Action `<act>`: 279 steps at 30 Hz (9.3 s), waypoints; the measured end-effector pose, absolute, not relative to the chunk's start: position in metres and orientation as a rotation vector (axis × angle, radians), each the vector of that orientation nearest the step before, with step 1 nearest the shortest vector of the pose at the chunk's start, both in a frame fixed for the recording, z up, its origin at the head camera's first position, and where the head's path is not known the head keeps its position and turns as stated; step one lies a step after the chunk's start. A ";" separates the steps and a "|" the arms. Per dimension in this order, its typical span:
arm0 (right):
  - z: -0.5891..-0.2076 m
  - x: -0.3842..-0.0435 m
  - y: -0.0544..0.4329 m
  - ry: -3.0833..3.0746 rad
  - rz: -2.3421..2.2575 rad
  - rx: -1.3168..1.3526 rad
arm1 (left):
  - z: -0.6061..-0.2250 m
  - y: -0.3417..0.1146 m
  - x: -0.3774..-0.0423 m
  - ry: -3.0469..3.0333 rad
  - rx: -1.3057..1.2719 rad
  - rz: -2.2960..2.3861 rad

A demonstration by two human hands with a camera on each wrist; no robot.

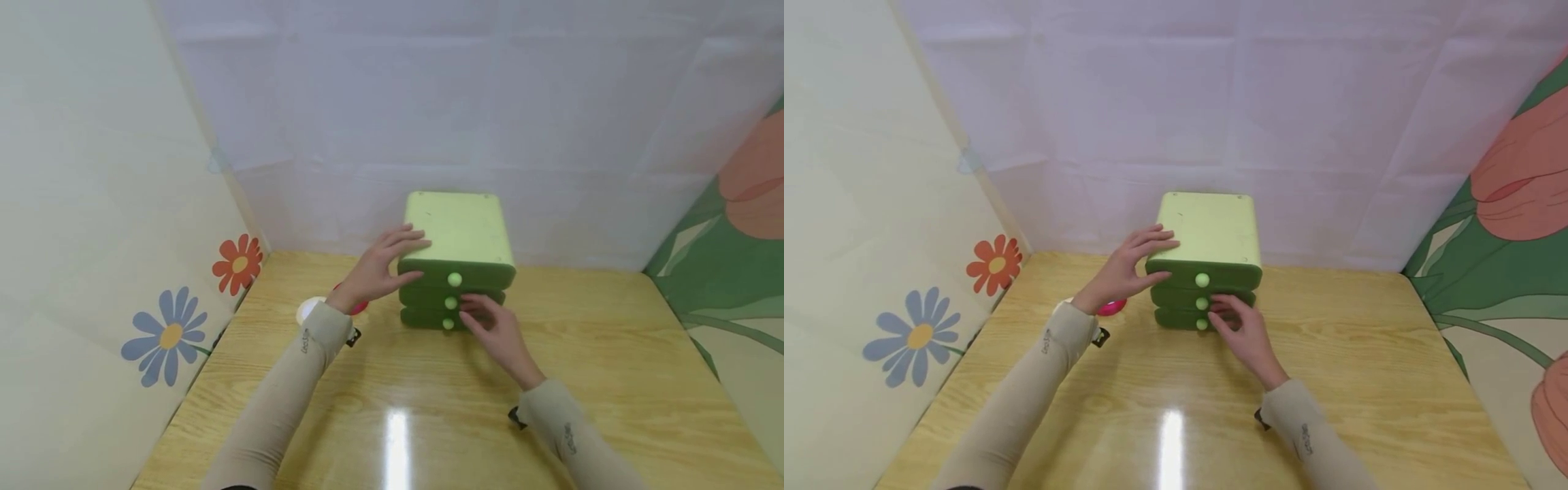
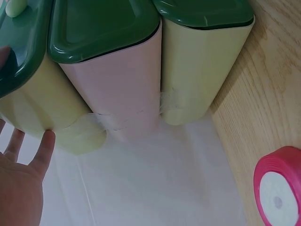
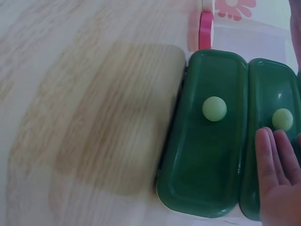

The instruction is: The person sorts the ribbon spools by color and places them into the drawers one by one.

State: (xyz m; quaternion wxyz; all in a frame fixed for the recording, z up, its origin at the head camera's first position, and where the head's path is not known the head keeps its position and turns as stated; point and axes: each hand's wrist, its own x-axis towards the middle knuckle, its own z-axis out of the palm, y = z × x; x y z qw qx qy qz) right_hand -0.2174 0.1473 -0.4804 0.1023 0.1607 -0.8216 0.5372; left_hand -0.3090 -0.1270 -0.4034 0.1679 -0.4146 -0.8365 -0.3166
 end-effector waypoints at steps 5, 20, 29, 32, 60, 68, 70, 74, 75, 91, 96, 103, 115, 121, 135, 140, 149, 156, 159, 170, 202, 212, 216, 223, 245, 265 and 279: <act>-0.485 -0.219 0.144 -2.458 1.577 0.477 | -0.405 -0.124 -0.308 -2.364 -1.194 -0.918; -0.490 -0.228 0.122 -2.325 1.794 0.417 | -0.404 -0.127 -0.307 -2.399 -1.163 -0.962; -0.491 -0.228 0.115 -2.251 1.812 0.344 | -0.405 -0.126 -0.307 -2.366 -1.179 -0.963; -0.491 -0.228 0.115 -2.252 1.816 0.334 | -0.405 -0.125 -0.307 -2.370 -1.174 -0.960; -0.467 -0.201 0.111 -2.289 1.894 0.319 | -0.406 -0.127 -0.308 -2.396 -1.165 -0.971; -0.490 -0.210 0.114 -2.276 1.878 0.315 | -0.408 -0.127 -0.309 -2.397 -1.169 -0.970; -0.492 -0.209 0.115 -2.266 1.873 0.328 | -0.408 -0.127 -0.310 -2.395 -1.172 -0.971; -0.494 -0.208 0.115 -2.262 1.849 0.340 | -0.408 -0.127 -0.310 -2.398 -1.171 -0.970; -0.494 -0.208 0.114 -2.262 1.842 0.340 | -0.408 -0.127 -0.310 -2.398 -1.171 -0.970; -0.489 -0.197 0.115 -2.271 1.886 0.343 | -0.408 -0.127 -0.309 -2.391 -1.170 -0.984; -0.489 -0.194 0.115 -2.277 1.875 0.351 | -0.407 -0.127 -0.309 -2.392 -1.175 -0.985; -0.487 -0.189 0.115 -2.270 1.894 0.364 | -0.406 -0.127 -0.308 -2.402 -1.169 -0.987; -0.494 -0.183 0.114 -2.265 1.891 0.361 | -0.406 -0.127 -0.307 -2.395 -1.168 -0.984; -0.493 -0.180 0.115 -2.279 1.894 0.349 | -0.406 -0.127 -0.307 -2.395 -1.172 -0.992; -0.490 -0.168 0.115 -2.307 1.925 0.308 | -0.405 -0.128 -0.309 -2.419 -1.168 -0.964; -0.491 -0.161 0.114 -2.313 1.914 0.303 | -0.406 -0.128 -0.310 -2.422 -1.166 -0.961; -0.491 -0.152 0.112 -2.297 1.896 0.325 | -0.406 -0.128 -0.309 -2.434 -1.164 -0.965; -0.490 -0.147 0.112 -2.310 1.902 0.297 | -0.406 -0.128 -0.309 -2.431 -1.167 -0.960; -0.490 -0.145 0.112 -2.310 1.917 0.290 | -0.406 -0.128 -0.309 -2.423 -1.169 -0.962; -0.492 -0.140 0.112 -2.283 1.905 0.315 | -0.406 -0.128 -0.311 -2.417 -1.174 -0.961; -0.493 -0.120 0.110 -2.260 1.898 0.360 | -0.405 -0.127 -0.310 -2.408 -1.183 -0.972; -0.494 -0.119 0.111 -2.258 1.915 0.357 | -0.405 -0.128 -0.308 -2.435 -1.169 -0.974; -0.494 -0.118 0.111 -2.256 1.911 0.360 | -0.407 -0.128 -0.308 -2.433 -1.165 -0.974; -0.493 -0.118 0.110 -2.255 1.902 0.356 | -0.413 -0.128 -0.310 -2.430 -1.172 -0.984; -0.493 -0.118 0.112 -2.252 1.911 0.335 | -0.477 -0.225 -0.329 -2.975 -0.636 -0.905; -0.492 -0.117 0.110 -2.264 1.932 0.314 | -0.502 -0.236 -0.324 -3.168 -0.540 -0.643; -0.493 -0.119 0.111 -2.247 1.901 0.370 | -0.495 -0.236 -0.322 -3.057 -0.587 -0.665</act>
